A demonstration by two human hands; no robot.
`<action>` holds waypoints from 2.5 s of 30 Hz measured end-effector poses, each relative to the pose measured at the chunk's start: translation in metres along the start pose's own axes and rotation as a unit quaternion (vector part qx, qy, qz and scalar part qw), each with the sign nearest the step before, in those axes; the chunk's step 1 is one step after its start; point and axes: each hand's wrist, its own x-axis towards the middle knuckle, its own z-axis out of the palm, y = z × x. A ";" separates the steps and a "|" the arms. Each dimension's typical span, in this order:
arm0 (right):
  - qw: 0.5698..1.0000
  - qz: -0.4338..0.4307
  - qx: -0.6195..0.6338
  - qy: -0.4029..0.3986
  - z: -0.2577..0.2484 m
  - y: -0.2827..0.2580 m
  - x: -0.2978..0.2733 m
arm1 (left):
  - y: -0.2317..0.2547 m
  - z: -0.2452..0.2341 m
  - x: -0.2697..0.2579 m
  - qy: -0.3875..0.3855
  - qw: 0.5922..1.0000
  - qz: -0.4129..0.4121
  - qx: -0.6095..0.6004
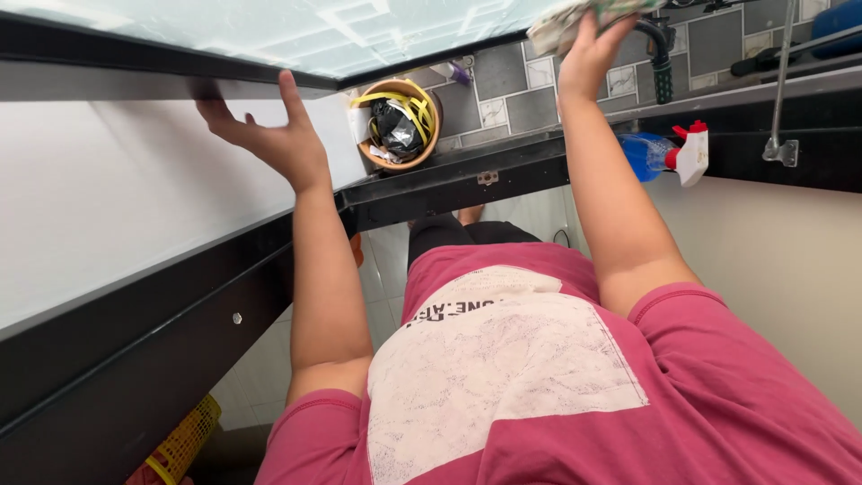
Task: The person wipes a large frosted glass window with a patterned cloth, moving the cloth across the surface in broad strokes. The person uses both hands to reach different areas of the window and continues wiping throughout the clip.
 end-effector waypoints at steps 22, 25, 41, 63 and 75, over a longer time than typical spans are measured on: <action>0.925 0.246 0.282 0.072 -0.003 0.017 0.044 | 0.019 0.047 -0.133 -0.447 0.891 0.078 0.008; 0.922 0.278 0.267 0.042 -0.006 0.008 0.031 | 0.029 0.051 -0.135 -0.554 0.832 -0.009 0.026; 0.982 0.187 0.022 -0.006 -0.028 -0.068 0.033 | -0.013 0.082 -0.165 -0.560 0.827 0.002 0.058; 0.972 -0.094 0.100 0.188 0.006 -0.122 0.009 | 0.065 0.119 -0.131 -0.660 0.706 -0.126 0.223; 0.901 0.234 0.287 0.227 0.031 0.047 0.061 | 0.038 0.176 -0.121 -0.677 0.687 -0.042 0.261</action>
